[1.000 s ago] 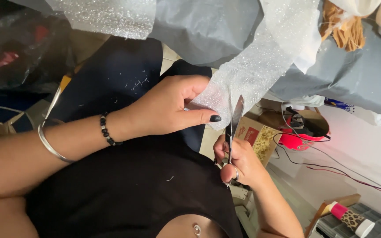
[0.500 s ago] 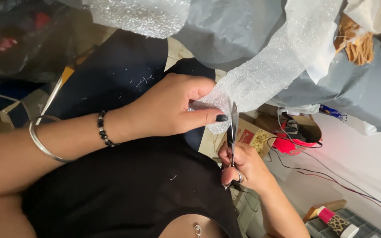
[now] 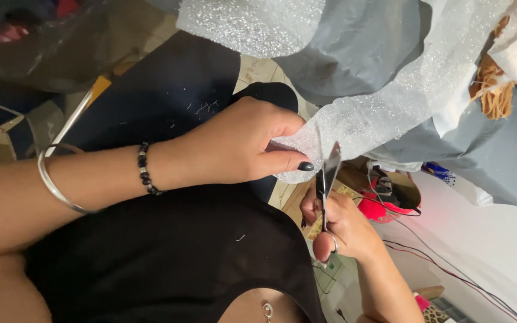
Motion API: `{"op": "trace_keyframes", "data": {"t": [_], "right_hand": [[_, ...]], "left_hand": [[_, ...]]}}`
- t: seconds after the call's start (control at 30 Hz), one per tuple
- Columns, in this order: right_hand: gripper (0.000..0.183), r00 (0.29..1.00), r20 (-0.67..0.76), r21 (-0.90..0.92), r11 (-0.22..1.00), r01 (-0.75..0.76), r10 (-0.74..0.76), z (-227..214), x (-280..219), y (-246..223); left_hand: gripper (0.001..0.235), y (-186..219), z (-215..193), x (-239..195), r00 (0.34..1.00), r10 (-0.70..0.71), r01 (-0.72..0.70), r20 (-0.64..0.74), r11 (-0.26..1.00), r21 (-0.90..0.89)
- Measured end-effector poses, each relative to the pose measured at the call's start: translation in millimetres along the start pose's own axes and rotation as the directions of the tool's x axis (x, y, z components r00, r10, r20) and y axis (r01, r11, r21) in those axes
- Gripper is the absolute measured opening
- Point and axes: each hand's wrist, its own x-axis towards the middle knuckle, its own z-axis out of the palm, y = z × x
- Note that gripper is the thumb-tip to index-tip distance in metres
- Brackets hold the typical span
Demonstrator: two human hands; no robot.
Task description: Cutting a strip of white sparkly fabric with scissors on a work table in a sewing environment.
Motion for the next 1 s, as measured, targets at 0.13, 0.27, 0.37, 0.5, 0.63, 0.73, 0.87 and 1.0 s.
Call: {"op": "trace_keyframes", "data": {"t": [0.13,0.27,0.37,0.5,0.63,0.73,0.87,1.0], "right_hand": [[0.078,1.000,-0.006,0.053,0.999,-0.014,0.014,-2,4,-4],[0.076,1.000,-0.011,0.041,0.999,0.008,-0.008,1,4,2],[0.075,1.000,-0.023,0.039,0.999,-0.011,0.012,2,6,-2],[0.074,1.000,-0.018,0.001,1.000,-0.011,0.011,0,6,0],[0.071,1.000,0.005,0.026,1.000,-0.012,0.012,-2,6,-1],[0.070,1.000,0.015,0.016,1.000,-0.025,0.024,-3,6,-1],[0.067,0.999,0.020,0.007,0.999,-0.038,0.038,-5,5,-1],[0.066,0.999,0.034,-0.025,0.999,-0.041,0.042,-5,-2,11]], "left_hand": [[0.050,3,-4,-1,0.998,-0.023,0.026,0.054,0.999,-0.048],[0.050,2,-3,-1,0.997,-0.007,0.009,0.072,1.000,-0.023],[0.048,4,-5,-3,0.997,-0.010,0.013,0.077,0.999,-0.045],[0.049,5,-8,-6,0.997,-0.015,0.018,0.073,0.999,-0.038],[0.046,4,-9,-6,0.998,0.050,-0.049,0.025,0.998,-0.036],[0.040,4,-11,-7,0.997,0.080,-0.080,0.017,0.997,-0.022],[0.029,7,-15,-6,0.997,0.070,-0.069,0.030,0.997,-0.022],[0.033,8,-17,-6,0.998,0.064,-0.063,0.031,0.998,-0.025]]}}
